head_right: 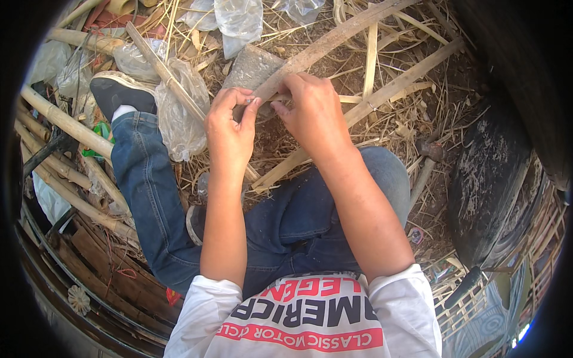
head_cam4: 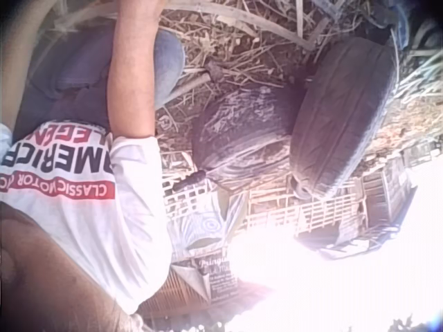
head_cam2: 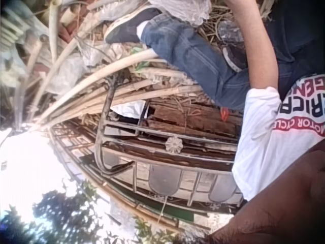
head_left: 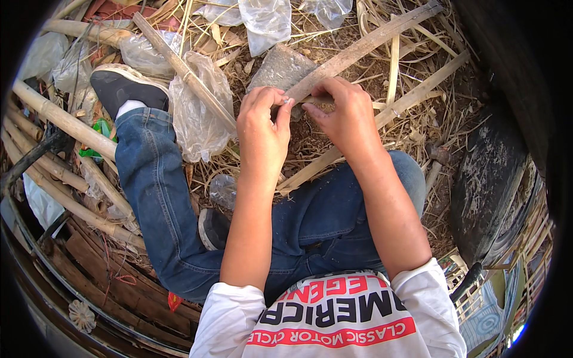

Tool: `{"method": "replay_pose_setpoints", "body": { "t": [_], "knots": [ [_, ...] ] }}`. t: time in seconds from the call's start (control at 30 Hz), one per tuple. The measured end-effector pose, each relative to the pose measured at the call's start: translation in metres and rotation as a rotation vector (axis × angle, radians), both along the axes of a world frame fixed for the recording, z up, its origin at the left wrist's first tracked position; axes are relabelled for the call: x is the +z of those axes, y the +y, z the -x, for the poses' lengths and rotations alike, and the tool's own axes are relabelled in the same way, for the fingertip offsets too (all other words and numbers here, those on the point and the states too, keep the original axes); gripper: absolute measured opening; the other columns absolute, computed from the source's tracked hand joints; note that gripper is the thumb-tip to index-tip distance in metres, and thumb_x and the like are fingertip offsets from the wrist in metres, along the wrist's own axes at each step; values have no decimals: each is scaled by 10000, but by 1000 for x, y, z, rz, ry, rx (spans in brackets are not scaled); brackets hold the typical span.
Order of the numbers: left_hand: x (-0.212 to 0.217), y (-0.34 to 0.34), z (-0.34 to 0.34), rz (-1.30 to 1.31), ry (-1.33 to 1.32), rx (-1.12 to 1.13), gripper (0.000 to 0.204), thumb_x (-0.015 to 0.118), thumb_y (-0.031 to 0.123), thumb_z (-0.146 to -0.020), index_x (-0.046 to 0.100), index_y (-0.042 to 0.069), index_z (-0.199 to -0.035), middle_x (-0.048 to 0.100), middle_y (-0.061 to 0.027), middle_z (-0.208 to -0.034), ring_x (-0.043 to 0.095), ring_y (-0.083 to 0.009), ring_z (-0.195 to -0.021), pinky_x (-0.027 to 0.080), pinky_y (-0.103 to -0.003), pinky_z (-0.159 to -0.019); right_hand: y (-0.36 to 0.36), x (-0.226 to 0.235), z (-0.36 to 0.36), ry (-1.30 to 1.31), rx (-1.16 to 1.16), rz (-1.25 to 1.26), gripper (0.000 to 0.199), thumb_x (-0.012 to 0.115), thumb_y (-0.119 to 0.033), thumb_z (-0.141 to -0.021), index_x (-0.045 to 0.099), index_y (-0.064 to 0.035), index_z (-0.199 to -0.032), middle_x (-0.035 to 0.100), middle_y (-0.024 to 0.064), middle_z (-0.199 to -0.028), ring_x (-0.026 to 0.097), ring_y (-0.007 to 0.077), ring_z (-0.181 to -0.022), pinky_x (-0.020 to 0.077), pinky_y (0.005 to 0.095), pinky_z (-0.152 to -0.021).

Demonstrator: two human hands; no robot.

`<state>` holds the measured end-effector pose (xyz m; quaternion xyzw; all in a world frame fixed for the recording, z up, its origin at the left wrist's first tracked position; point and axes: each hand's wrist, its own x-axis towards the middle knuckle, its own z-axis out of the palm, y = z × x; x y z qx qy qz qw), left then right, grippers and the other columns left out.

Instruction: The person prepares bamboo strips by using a hammer to flatten and soften them against a stone surface while sitting on the ground.

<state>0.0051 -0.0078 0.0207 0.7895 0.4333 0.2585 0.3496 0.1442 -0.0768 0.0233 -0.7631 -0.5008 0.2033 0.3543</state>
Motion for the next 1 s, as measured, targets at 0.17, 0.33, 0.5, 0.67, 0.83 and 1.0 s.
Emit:
{"method": "replay_pose_setpoints", "body": {
  "t": [0.17,0.33,0.5,0.67,0.83,1.0],
  "knots": [
    [0,-2,-1,-30,1,1,153,704,-26,-796,551,-25,-798,663,-168,-900,642,-345,-859,488,-398,-768,-1,-3,0,0,5,19,233,797,-85,-678,631,-17,-827,676,113,-831,651,335,-817,491,429,-789],
    [-2,-2,2,-13,-7,5,116,695,-33,-785,586,-26,-823,659,-159,-913,631,-352,-876,485,-410,-775,9,7,-1,42,-16,-119,233,807,-158,-693,654,-14,-792,684,115,-781,669,306,-737,522,395,-713],
    [-3,-2,2,-4,1,11,148,695,-33,-760,629,-20,-892,657,-153,-949,613,-364,-918,483,-432,-798,15,6,8,337,-60,-80,316,848,-256,-708,692,12,-769,692,146,-743,684,276,-685,538,356,-659],
    [-4,-3,5,-52,-15,30,150,712,-10,-763,645,-13,-897,674,-145,-933,621,-358,-900,493,-432,-788,18,11,8,341,-83,55,293,857,-236,-698,710,-1,-792,700,140,-751,689,268,-701,539,346,-667],
    [3,-7,1,-20,-54,114,92,708,-4,-781,658,-13,-858,707,-140,-911,672,-320,-873,517,-387,-777,16,11,7,344,-79,61,276,861,-221,-693,719,-8,-797,708,133,-759,699,260,-714,542,341,-678],
    [-9,-5,4,-103,-60,89,77,711,-7,-773,654,-11,-825,707,-135,-915,673,-311,-871,517,-383,-776,16,10,9,371,-75,59,274,858,-223,-699,721,-7,-797,712,131,-762,703,253,-699,543,333,-673]
  ]
}}
